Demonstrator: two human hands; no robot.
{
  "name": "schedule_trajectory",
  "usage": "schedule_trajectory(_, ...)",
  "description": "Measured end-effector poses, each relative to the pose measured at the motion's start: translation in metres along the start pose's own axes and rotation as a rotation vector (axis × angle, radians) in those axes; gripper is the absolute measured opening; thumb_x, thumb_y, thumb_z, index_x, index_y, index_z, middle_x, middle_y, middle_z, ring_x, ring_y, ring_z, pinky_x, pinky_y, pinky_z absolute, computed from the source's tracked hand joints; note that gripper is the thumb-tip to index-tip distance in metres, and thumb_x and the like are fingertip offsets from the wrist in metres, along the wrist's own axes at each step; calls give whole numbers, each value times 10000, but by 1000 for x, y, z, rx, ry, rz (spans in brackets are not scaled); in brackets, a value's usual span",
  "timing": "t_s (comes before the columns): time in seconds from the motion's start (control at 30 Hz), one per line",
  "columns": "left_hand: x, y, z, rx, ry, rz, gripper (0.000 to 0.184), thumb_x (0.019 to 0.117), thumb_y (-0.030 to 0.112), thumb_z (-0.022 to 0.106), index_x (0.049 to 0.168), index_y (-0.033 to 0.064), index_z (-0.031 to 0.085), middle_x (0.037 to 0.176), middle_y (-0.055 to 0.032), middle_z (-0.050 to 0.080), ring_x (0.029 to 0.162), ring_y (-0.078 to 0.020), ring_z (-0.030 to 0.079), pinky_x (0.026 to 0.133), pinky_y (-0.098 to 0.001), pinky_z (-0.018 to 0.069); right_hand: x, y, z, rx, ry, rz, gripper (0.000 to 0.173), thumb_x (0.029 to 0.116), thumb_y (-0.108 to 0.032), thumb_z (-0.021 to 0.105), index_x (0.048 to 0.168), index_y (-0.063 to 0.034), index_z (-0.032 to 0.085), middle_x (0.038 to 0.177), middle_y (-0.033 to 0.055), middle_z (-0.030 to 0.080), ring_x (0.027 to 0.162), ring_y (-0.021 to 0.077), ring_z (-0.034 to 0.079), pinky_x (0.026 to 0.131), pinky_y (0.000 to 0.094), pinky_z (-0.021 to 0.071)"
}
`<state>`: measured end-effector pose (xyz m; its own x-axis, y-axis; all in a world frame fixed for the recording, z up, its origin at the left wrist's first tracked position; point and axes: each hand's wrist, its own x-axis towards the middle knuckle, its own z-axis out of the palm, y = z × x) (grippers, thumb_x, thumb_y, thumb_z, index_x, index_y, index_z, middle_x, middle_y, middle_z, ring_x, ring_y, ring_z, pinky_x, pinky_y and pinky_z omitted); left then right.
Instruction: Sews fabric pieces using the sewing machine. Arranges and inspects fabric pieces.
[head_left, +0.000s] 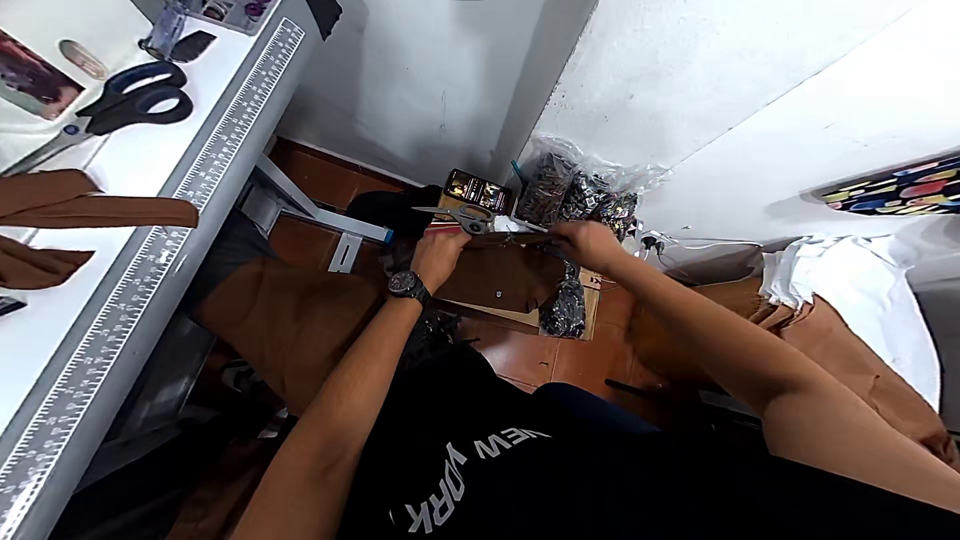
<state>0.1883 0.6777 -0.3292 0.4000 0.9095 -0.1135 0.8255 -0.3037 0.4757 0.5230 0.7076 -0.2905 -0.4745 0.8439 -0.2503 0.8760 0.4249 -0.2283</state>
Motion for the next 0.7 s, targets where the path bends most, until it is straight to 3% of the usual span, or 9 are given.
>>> schedule_trajectory(0.1,-10,-5,47,113,-134,37,275,1001,-34,516,1206,17,694,1219,-208,693,1193,-396,643,1015,-584,495,-22,-8,48,-46,22,-23,247,986,-116,615,1208,-50,701,1217,191,702,1175,410,653,943,615,531)
schedule_trajectory(0.2,-7,6,71,282,-312,54,298,957,-61,586,1237,8,661,1332,-222,599,1268,-432,557,998,-598,496,-35,-10,98,-64,-128,33,306,961,-113,646,1259,-57,677,1315,181,647,1258,411,590,978,615,508)
schedule_trajectory(0.33,-4,11,78,398,-342,65,477,895,206,782,1317,54,620,1389,-199,561,1298,-425,527,1016,-633,457,-38,-11,121,-113,-106,14,551,936,-469,671,1371,-134,625,1375,154,603,1300,394,542,1001,607,477)
schedule_trajectory(0.47,-4,12,80,394,-366,197,492,884,70,731,1353,62,584,1432,-184,526,1319,-414,505,1020,-622,448,-35,-13,126,-156,-95,-17,678,846,-509,761,1379,-122,597,1356,184,589,1274,427,533,1013,661,419)
schedule_trajectory(0.53,-4,14,79,366,-401,204,524,892,95,725,1388,69,558,1456,-187,502,1319,-434,493,999,-614,471,-31,-12,123,-116,-113,-10,572,907,-442,726,1362,-110,624,1359,182,600,1277,415,545,1036,635,430)
schedule_trajectory(0.63,-2,15,79,317,-435,137,635,908,390,750,1423,79,544,1522,-178,455,1365,-439,453,1035,-640,436,-20,-3,105,-2,-252,1,404,1033,-355,586,1360,-130,662,1385,152,606,1312,370,544,1043,604,449)
schedule_trajectory(0.7,-1,16,81,303,-425,94,650,913,412,747,1432,81,538,1531,-168,453,1382,-431,441,1030,-640,442,-12,8,93,69,-307,-18,333,1064,-292,533,1290,-121,707,1344,140,651,1286,354,585,1028,610,465)
